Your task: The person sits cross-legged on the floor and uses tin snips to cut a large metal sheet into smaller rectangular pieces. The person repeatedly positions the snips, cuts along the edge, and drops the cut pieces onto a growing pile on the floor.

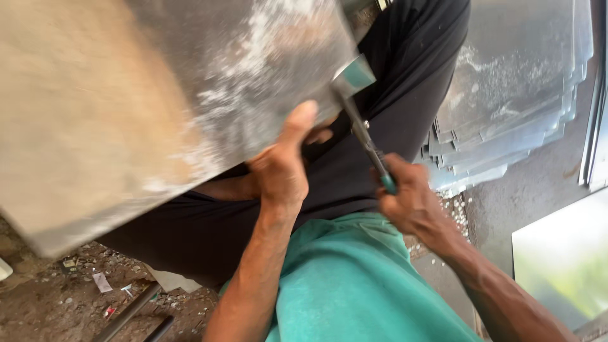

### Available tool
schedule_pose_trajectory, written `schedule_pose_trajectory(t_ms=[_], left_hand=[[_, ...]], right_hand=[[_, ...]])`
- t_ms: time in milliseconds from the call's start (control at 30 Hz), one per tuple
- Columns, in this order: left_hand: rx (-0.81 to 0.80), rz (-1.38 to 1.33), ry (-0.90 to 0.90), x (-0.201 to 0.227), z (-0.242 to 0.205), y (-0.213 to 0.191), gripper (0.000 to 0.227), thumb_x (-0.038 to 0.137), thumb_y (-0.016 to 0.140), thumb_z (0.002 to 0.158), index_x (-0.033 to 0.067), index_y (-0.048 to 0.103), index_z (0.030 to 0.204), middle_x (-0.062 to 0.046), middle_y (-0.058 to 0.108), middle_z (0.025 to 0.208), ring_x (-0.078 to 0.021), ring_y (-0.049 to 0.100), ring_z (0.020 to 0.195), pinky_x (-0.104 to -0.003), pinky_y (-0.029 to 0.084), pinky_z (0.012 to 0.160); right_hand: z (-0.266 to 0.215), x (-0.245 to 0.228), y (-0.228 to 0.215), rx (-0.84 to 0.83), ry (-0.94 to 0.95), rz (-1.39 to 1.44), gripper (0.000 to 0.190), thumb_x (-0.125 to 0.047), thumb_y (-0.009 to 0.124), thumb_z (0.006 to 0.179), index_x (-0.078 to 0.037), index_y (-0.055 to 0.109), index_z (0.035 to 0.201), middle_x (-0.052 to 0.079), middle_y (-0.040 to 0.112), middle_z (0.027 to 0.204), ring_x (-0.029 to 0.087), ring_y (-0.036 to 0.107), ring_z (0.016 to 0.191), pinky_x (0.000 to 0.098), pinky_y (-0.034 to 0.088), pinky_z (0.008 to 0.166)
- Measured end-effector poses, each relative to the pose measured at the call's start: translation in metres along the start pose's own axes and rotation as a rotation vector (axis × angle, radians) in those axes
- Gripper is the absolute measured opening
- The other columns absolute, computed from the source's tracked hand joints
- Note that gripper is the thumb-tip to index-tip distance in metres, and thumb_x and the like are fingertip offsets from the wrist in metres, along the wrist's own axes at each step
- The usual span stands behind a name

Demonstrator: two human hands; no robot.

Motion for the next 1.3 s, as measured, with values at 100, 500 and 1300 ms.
schedule_pose_trajectory(t_ms=[100, 500, 1300], left_hand=[[0.315, -0.208, -0.063, -0.014, -0.006, -0.016, 0.042, 0.025, 0.075, 0.086, -0.0023, 0.071, 0.117, -0.005, 0.078, 0.109, -0.0086, 0.07, 0.082, -0.024, 0.053, 0.062], [0.229, 0.291, 0.034, 0.023, -0.028, -0.103, 0.024, 0.028, 0.073, 0.092, 0.0086, 0.065, 0.104, -0.002, 0.066, 0.096, -0.0093, 0.056, 0.068, -0.023, 0.049, 0.06], [0.123, -0.015, 0.26, 0.071, -0.039, -0.099, 0.013, 0.007, 0.072, 0.097, -0.0047, 0.073, 0.103, -0.012, 0.078, 0.094, -0.0154, 0.076, 0.083, -0.028, 0.066, 0.08]], right_hand=[[-0.001, 0.001, -0.033, 0.119, -0.162, -0.231, 0.012, -0.003, 0.059, 0.08, 0.0, 0.062, 0.091, 0.009, 0.057, 0.065, 0.021, 0.059, 0.055, 0.0367, 0.044, 0.051], [-0.006, 0.046, 0.005, -0.088, 0.128, -0.025, 0.01, -0.008, 0.06, 0.077, -0.004, 0.069, 0.08, 0.01, 0.06, 0.059, 0.02, 0.052, 0.051, 0.0383, 0.04, 0.05], [-0.028, -0.089, 0.07, -0.559, 0.059, 0.032, 0.052, -0.003, 0.049, 0.065, 0.0, 0.063, 0.115, 0.012, 0.069, 0.096, 0.024, 0.058, 0.078, 0.0368, 0.05, 0.068]])
Point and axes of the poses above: each hand's wrist, its own z-axis towards the middle knuckle, its own y-axis out of the palm, x = y × z, the point moved 10 cm from there along z, towards the middle knuckle
